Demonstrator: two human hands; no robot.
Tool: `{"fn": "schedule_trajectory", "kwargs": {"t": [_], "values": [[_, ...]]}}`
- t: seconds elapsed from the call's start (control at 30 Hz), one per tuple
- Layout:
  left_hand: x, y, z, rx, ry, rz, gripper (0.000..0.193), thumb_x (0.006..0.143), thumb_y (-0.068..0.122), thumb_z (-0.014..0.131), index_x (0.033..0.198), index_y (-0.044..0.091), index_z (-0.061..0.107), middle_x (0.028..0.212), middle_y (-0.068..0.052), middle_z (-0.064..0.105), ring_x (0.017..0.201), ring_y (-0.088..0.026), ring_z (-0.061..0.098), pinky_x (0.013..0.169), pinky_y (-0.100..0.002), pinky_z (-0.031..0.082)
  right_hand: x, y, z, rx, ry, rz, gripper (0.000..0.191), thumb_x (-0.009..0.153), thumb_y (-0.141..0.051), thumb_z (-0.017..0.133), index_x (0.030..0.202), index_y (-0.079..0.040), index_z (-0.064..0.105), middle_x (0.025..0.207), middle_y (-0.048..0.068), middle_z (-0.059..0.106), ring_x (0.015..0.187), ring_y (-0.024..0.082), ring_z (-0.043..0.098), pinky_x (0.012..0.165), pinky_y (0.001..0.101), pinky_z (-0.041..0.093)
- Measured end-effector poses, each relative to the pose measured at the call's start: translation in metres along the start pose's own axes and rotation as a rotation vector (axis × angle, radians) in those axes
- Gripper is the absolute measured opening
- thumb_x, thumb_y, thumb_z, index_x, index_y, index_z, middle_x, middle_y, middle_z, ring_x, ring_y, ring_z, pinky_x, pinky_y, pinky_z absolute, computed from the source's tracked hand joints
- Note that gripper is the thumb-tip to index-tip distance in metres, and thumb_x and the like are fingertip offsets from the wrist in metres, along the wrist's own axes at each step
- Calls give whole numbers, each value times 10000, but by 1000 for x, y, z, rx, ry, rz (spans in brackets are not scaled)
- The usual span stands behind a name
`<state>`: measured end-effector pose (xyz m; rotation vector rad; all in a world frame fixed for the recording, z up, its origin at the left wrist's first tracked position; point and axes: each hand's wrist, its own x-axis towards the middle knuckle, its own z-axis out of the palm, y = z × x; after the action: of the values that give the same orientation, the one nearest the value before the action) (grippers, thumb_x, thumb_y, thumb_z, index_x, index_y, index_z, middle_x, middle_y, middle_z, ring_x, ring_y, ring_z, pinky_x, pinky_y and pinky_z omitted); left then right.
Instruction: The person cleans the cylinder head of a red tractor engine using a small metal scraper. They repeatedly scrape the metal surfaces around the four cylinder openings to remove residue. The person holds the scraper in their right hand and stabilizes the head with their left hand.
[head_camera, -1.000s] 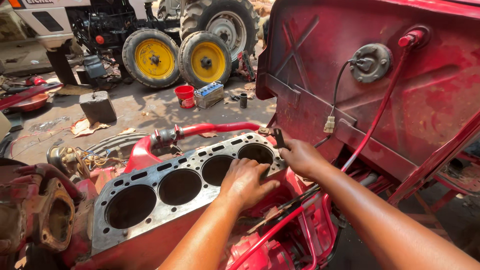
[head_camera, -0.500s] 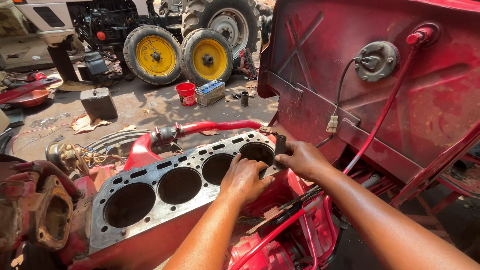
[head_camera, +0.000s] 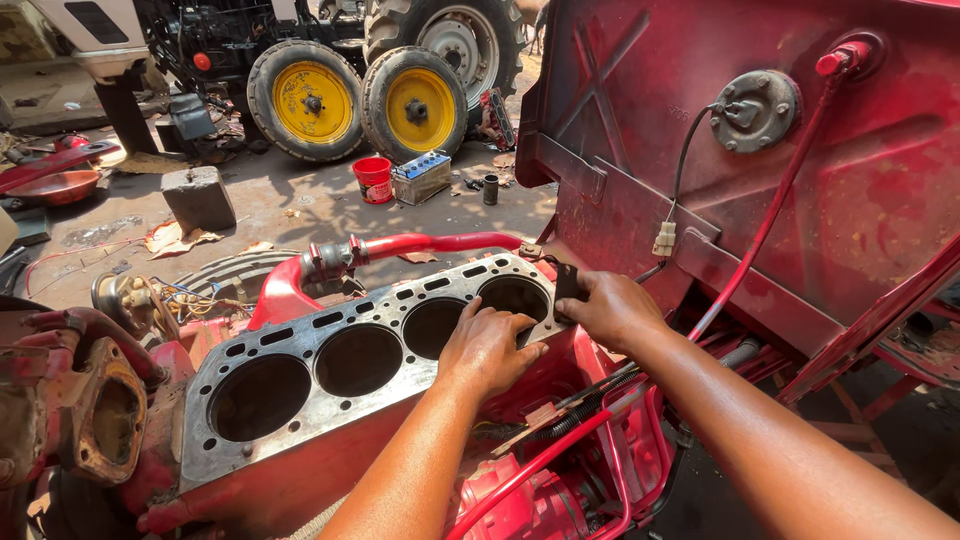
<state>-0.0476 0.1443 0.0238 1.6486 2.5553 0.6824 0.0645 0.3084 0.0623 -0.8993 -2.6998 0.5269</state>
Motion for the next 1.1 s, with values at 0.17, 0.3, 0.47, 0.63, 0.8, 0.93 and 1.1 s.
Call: {"fn": "schedule_trajectory", "kwargs": {"t": [0.17,0.3,0.47,0.63,0.8,0.93,1.1], "values": [[-1,2,-2,-21,13,-5,496,884,459,679,1299,187,678,1177,-79,714,1256,-235,568,1259,-435,181,-2,3,0,-41,53,17,334,830,-384,713,1092,-185,772,997,159,756,981,388,704,847,510,524],[0,3,-3,-25,45,20,496,869,471,692,1265,172,692,1196,-69,711,1269,-234,557,1243,-437,187,-1,5,2,22,-71,19,376,817,-416,735,1055,-124,746,896,178,778,902,355,752,827,476,544],[1,4,-4,-5,0,-9,508,880,477,683,1291,179,681,1191,-88,706,1275,-245,554,1247,-435,185,1,7,5,53,-32,14,341,829,-403,722,1026,-128,763,855,164,767,846,349,748,783,475,536],[-1,3,-4,3,-43,-32,499,894,472,662,1313,201,674,1166,-82,722,1267,-236,568,1271,-428,181,1,11,7,57,-34,62,310,834,-376,735,951,-93,785,826,156,762,818,329,750,759,471,545],[0,4,-3,-12,39,14,512,877,482,686,1287,174,681,1199,-82,707,1275,-242,557,1246,-433,191,-1,13,5,12,36,45,316,797,-382,755,950,-109,796,803,149,751,809,334,713,753,474,525],[0,4,-2,0,-16,-24,505,888,475,674,1306,191,681,1163,-95,721,1260,-241,572,1267,-424,188,-6,9,3,54,-60,21,345,799,-387,728,912,-65,780,775,171,766,778,350,759,761,476,552],[1,1,-1,-4,-16,-14,483,889,461,671,1291,194,696,1150,-95,731,1254,-246,576,1271,-434,187,-9,5,1,34,-102,-45,379,794,-412,700,884,-50,765,754,180,770,771,357,781,767,484,560]]}}
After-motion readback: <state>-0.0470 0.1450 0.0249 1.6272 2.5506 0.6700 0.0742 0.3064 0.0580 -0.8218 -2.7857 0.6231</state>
